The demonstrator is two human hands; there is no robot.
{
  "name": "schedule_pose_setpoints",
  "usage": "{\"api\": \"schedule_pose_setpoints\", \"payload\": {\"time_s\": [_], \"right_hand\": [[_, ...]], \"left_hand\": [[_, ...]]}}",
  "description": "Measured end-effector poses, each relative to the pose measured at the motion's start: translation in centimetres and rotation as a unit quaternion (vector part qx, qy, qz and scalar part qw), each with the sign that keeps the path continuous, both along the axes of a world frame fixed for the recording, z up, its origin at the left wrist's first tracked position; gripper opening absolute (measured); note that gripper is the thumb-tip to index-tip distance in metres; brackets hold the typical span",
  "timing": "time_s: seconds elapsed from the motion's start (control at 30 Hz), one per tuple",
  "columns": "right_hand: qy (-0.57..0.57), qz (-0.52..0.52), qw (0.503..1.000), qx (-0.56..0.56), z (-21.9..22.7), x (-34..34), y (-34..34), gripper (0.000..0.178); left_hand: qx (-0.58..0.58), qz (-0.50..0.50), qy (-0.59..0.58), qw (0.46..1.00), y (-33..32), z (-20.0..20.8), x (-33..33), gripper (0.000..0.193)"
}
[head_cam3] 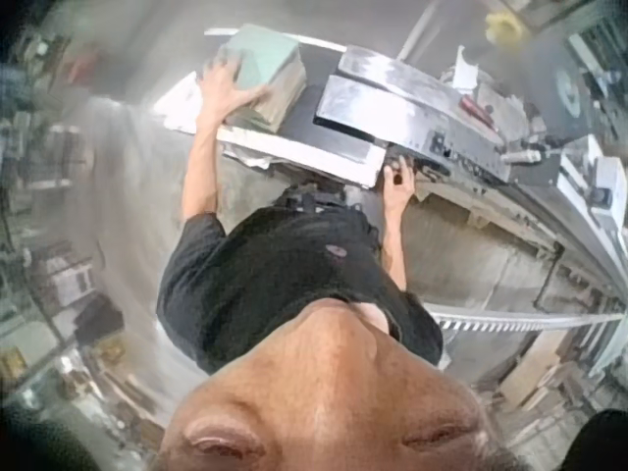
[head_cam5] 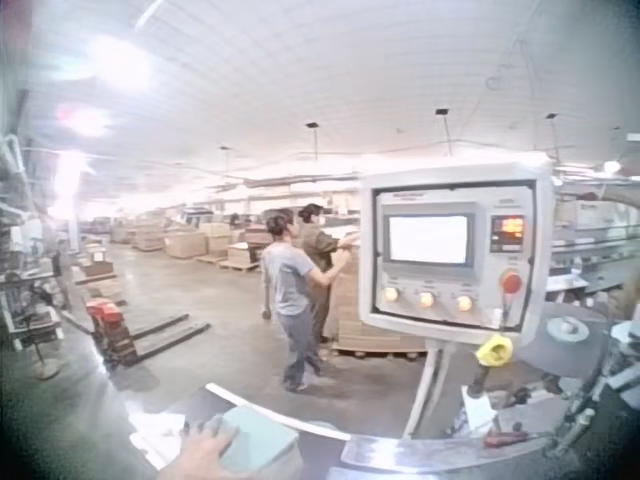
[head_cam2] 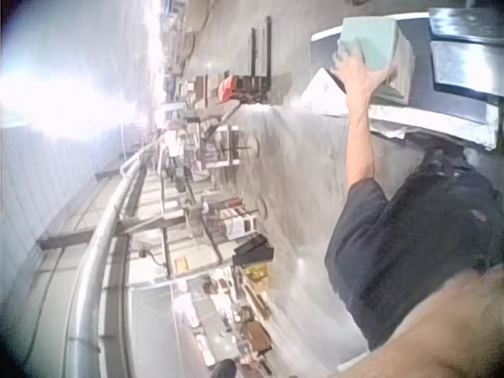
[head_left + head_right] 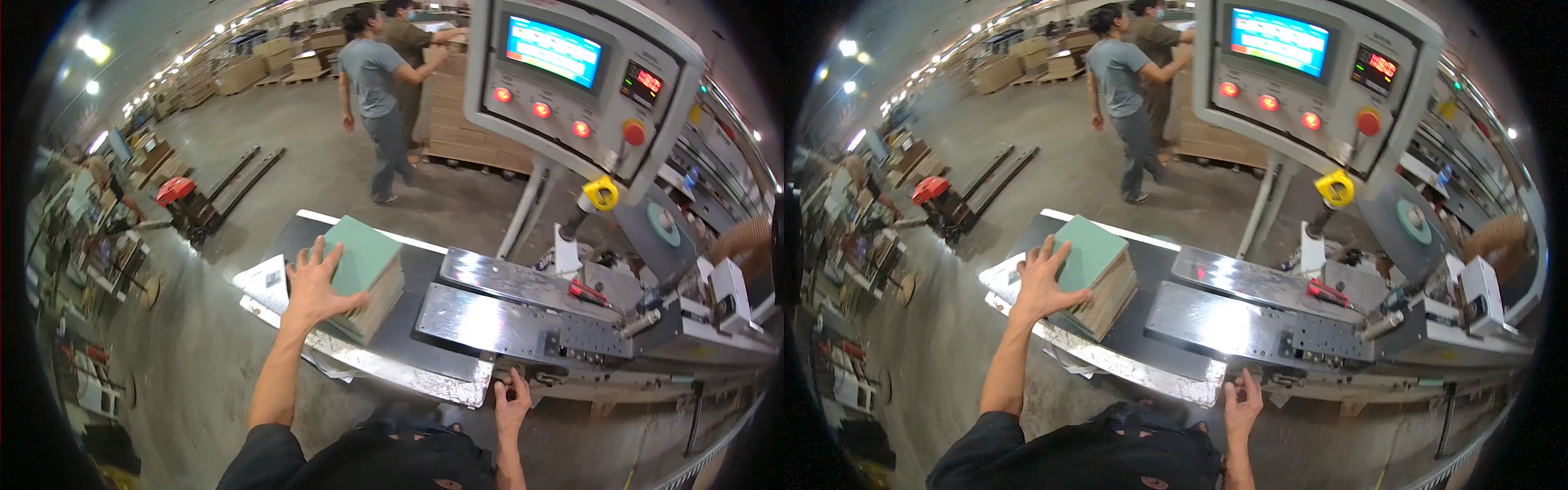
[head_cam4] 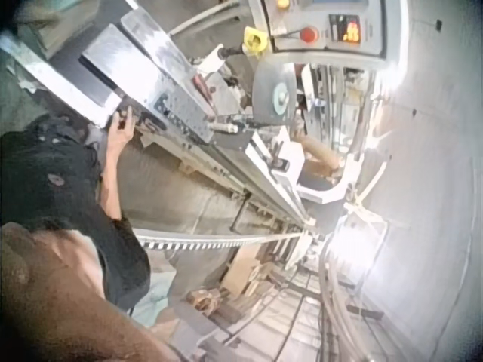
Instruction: The person operates a belt sander in a workshop, repeatedly feeding rectangular light-green wooden boards through the machine to smooth their edges. They handle the boards one at a time, flipping them over to process different sides, and occasionally stack the finished pieces on a nearby pallet.
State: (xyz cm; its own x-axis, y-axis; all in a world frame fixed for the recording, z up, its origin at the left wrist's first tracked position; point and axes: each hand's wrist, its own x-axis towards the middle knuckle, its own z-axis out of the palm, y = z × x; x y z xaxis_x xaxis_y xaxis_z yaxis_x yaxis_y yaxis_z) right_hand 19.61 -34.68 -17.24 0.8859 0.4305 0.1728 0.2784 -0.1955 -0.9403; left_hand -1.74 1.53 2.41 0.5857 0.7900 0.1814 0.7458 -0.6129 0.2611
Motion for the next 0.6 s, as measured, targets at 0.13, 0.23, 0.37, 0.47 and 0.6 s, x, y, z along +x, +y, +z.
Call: {"api": "schedule_pose_setpoints", "payload": {"time_s": [0.13, 0.23, 0.37, 0.47, 0.6], "right_hand": [[-0.026, -0.021, 0.999, 0.0, -0.1, 0.3, -0.5, 0.044], [-0.041, -0.014, 0.999, -0.011, 0.4, 0.4, -0.6, 0.046], [-0.003, -0.053, 0.998, 0.018, 0.3, -1.2, -0.3, 0.044], [-0.026, -0.091, 0.995, 0.012, 0.8, -2.0, 0.1, 0.046], [0.009, -0.151, 0.989, 0.004, 1.7, -2.2, 1.2, 0.054]], "left_hand": [[0.097, -0.194, -0.044, 0.975, -3.7, 2.9, 3.2, 0.102], [0.049, -0.347, -0.028, 0.936, -8.4, 2.0, 7.8, 0.097], [-0.007, -0.494, -0.009, 0.869, -11.7, -4.8, 14.4, 0.093], [-0.044, -0.529, 0.012, 0.847, -12.3, -8.9, 17.5, 0.092], [-0.05, -0.548, 0.004, 0.835, -11.6, -11.2, 19.3, 0.093]]}}
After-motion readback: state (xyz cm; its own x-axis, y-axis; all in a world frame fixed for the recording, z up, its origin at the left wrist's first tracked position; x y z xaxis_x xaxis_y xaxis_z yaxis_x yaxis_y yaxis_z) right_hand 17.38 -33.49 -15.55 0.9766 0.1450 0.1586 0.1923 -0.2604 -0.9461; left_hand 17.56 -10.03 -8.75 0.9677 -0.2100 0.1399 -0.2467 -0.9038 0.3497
